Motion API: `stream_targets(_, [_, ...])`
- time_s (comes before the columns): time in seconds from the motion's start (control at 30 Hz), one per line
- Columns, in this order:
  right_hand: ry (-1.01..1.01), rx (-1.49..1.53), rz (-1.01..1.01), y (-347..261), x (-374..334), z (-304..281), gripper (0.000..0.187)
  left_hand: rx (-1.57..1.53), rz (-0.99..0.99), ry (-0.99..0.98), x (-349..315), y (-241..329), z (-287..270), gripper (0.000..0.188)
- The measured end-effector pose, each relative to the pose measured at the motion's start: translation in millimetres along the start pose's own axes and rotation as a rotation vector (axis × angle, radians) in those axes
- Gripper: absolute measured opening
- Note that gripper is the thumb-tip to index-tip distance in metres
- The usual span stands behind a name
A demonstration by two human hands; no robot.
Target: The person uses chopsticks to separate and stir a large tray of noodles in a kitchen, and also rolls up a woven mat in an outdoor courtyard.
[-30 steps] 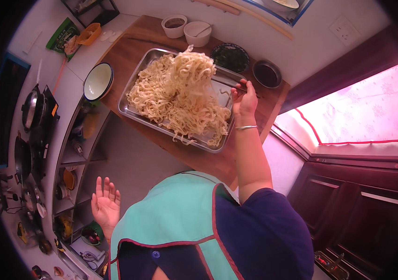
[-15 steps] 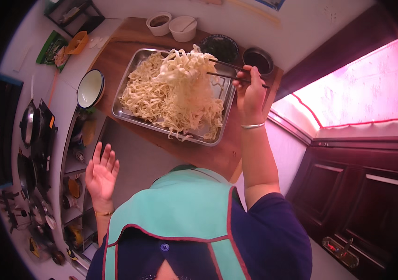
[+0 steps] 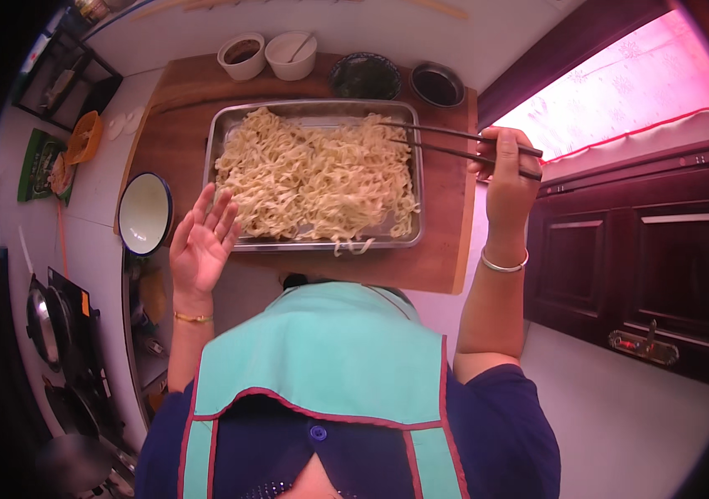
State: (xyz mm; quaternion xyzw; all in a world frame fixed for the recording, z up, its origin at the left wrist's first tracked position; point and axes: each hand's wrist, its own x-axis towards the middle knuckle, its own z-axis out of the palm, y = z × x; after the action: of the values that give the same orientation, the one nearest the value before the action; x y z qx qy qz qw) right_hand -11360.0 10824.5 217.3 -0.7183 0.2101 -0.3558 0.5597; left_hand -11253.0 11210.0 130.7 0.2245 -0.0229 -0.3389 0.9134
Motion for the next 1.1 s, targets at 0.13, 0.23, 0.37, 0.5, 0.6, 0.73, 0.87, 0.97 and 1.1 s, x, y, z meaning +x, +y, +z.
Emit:
stream_targets(0.13, [-0.011, 0.127, 0.214, 28.6, -42.7, 42.4, 0.030, 0.061, -0.071, -0.015, 13.3, 35.3, -6.1, 0.053])
stream_targets(0.23, [-0.045, 0.216, 0.386, 69.2, -80.2, 87.6, 0.030, 0.071, -0.103, -0.082, 6.6, 59.8, -14.8, 0.053])
stream_targets(0.37, [0.042, 0.236, 0.578, 130.9, -112.0, 130.5, 0.031, 0.120, -0.064, 0.009, -13.4, 84.0, -16.7, 0.051])
stream_targets(0.5, [-0.075, 0.366, 0.734, 169.9, -121.2, 206.0, 0.032, 0.146, -0.087, 0.054, -32.4, 96.1, -22.2, 0.052])
stream_targets(0.6, [-0.046, 0.506, 0.911, 183.1, -119.7, 251.4, 0.030, 0.229, -0.096, 0.073, -41.0, 106.4, -19.0, 0.056])
stream_targets(0.73, [0.020, 0.703, 0.928, 181.8, -108.7, 232.9, 0.027, 0.232, -0.030, 0.127, -53.4, 115.1, -15.1, 0.056])
stream_targets(0.87, [-0.017, 0.940, 0.776, 120.8, -82.8, 192.1, 0.027, 0.188, 0.011, 0.150, -57.2, 118.7, -25.5, 0.056])
stream_targets(0.97, [-0.006, 0.915, 0.678, 119.2, -72.3, 181.2, 0.027, 0.179, -0.012, 0.133, -46.1, 112.8, -24.3, 0.057])
stream_targets(1.1, [-0.049, 0.809, 0.584, 99.4, -67.4, 187.2, 0.028, 0.207, -0.056, 0.044, -18.1, 107.3, -21.6, 0.056])
